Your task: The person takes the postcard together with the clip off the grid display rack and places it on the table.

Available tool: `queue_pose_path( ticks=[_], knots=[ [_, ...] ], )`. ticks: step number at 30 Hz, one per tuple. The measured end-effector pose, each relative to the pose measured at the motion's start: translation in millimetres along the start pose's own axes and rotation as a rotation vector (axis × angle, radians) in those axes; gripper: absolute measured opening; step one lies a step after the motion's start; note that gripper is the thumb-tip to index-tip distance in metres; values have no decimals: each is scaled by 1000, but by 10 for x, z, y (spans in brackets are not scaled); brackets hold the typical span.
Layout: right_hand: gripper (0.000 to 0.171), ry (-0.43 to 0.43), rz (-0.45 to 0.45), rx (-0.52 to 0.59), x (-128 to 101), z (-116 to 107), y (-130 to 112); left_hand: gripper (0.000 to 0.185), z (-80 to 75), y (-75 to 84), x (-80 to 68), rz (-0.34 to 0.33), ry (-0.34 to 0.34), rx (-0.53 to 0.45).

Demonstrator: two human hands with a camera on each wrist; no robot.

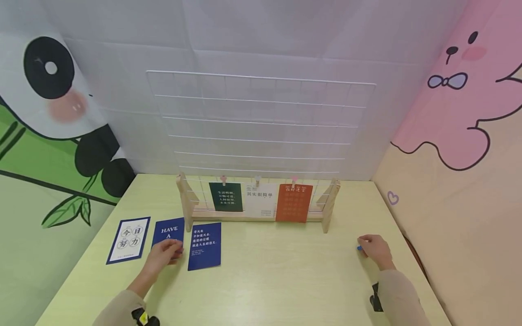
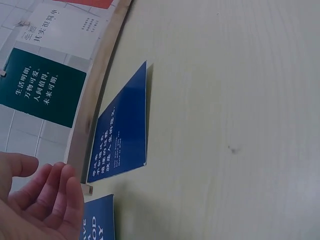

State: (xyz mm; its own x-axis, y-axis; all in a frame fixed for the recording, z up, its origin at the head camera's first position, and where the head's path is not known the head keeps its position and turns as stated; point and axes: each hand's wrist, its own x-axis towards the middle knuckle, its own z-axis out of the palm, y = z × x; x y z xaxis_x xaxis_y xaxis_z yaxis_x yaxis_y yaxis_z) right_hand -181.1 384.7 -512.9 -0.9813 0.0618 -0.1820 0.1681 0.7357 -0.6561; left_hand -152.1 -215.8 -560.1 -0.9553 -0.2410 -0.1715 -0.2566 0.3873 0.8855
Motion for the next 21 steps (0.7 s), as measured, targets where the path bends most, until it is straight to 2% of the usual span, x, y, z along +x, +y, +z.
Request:
queue_pose_path(
  ticks=[3,8,15,21],
  knots=[
    [39,6,-4,30,21,0,-94,29,80,-303,249,17,31,-10],
    [40,32,-22,99,57,16,-250,31,110,-343,356,39,33,-41],
    [39,43,-47,176,82,56,-426,43,152,-322,447,21,37,-55],
    [38,35,-61,221,92,111,-568,40,184,-299,495,28,30,-101]
  ],
)
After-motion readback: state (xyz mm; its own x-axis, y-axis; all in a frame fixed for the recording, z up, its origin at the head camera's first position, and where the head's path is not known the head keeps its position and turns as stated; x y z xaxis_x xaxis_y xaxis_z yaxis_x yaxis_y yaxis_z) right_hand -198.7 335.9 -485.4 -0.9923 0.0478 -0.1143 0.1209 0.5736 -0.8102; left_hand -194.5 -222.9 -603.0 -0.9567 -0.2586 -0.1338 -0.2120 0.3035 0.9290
